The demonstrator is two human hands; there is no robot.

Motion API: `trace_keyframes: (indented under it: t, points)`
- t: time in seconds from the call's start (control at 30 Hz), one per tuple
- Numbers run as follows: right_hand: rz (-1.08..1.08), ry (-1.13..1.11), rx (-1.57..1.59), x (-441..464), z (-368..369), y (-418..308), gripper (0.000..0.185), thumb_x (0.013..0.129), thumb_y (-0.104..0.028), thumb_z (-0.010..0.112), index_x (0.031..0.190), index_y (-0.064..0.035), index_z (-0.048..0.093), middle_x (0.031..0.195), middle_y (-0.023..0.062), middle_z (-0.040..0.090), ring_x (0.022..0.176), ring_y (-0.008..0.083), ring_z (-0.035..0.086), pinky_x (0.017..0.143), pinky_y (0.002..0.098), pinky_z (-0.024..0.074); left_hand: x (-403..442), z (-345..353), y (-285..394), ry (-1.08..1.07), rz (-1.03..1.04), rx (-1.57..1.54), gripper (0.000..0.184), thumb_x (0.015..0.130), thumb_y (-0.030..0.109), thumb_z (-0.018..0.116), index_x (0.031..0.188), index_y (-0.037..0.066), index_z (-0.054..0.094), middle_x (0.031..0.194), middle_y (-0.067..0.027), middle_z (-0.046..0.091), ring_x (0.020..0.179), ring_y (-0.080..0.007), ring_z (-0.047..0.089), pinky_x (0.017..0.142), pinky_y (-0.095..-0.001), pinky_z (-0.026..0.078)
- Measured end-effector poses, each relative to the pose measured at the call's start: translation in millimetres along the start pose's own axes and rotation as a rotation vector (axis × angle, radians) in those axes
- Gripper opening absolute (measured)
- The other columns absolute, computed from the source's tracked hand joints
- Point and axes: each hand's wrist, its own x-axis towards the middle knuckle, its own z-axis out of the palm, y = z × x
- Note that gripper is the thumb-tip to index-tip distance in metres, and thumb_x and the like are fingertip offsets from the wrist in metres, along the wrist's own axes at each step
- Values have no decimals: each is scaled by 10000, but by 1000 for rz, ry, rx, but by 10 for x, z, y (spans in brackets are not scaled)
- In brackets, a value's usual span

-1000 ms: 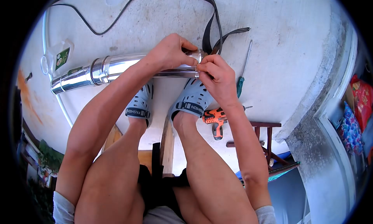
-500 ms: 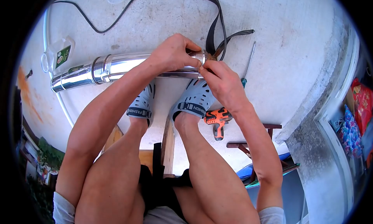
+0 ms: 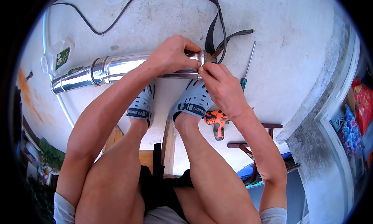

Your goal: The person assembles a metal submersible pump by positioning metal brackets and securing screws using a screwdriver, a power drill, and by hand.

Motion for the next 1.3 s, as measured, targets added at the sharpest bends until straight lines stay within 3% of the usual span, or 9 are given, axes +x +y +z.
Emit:
trace_keyframes:
  t: [0.27,0.43,0.5,0.6,0.93,1.0,1.13,1.2,1.3]
  points:
    - [165,109,387,-177,165,137,360,834,73,692,1172,-46,718,1142,99,642,979,254,652,810,324,560,-12,26,-6,3,49,19,478,744,259,800,1081,-71,726,907,-197,739,793,-210,680,765,-327,529]
    - [7,77,133,-160,140,155,376,816,70,698,1176,-38,712,1137,102,645,1000,261,645,818,327,560,-3,32,-29,-17,38,-1,458,753,260,798,1060,-72,728,898,-185,738,790,-195,671,766,-324,528]
    - [-18,92,97,-163,147,158,385,810,70,700,1180,-37,710,1131,101,647,1005,261,643,818,327,560,0,65,-47,90,99,-51,433,684,296,784,985,-13,754,745,-236,668,644,-331,629,673,-385,523]
    - [-8,105,133,-175,164,163,400,797,69,704,1184,-32,707,1124,102,646,1005,264,644,820,325,559,-12,11,7,-18,17,7,461,756,254,802,1085,-61,730,925,-168,749,812,-190,680,790,-319,533]
    - [95,102,336,-173,149,144,386,848,81,702,1213,-43,700,1148,131,620,987,256,652,831,319,556,-12,37,-17,-18,17,14,452,767,228,801,1108,-59,727,970,-170,756,851,-191,694,825,-311,540]
    - [103,100,352,-183,152,150,374,858,79,698,1213,-37,699,1151,129,618,984,254,654,829,315,555,-10,83,-66,92,97,-50,438,708,281,797,1019,-24,751,833,-240,706,701,-321,672,722,-372,543]
    - [147,103,387,-191,154,157,350,882,75,683,1217,-25,695,1152,128,619,984,256,655,827,312,551,-16,67,-38,88,85,-17,432,718,283,795,1017,-25,751,827,-240,705,700,-320,674,723,-373,543]
    - [148,102,390,-188,152,149,341,891,73,675,1218,-22,693,1148,128,620,986,254,655,830,312,550,-30,17,27,-14,-3,28,481,759,247,806,1130,-51,731,1000,-175,759,868,-216,704,840,-322,543]
    - [218,140,422,-209,141,125,334,900,57,673,1227,-12,686,1135,132,630,991,252,655,824,298,543,-13,73,-46,100,104,5,425,724,277,783,1024,-23,751,824,-243,704,702,-320,679,728,-374,542]
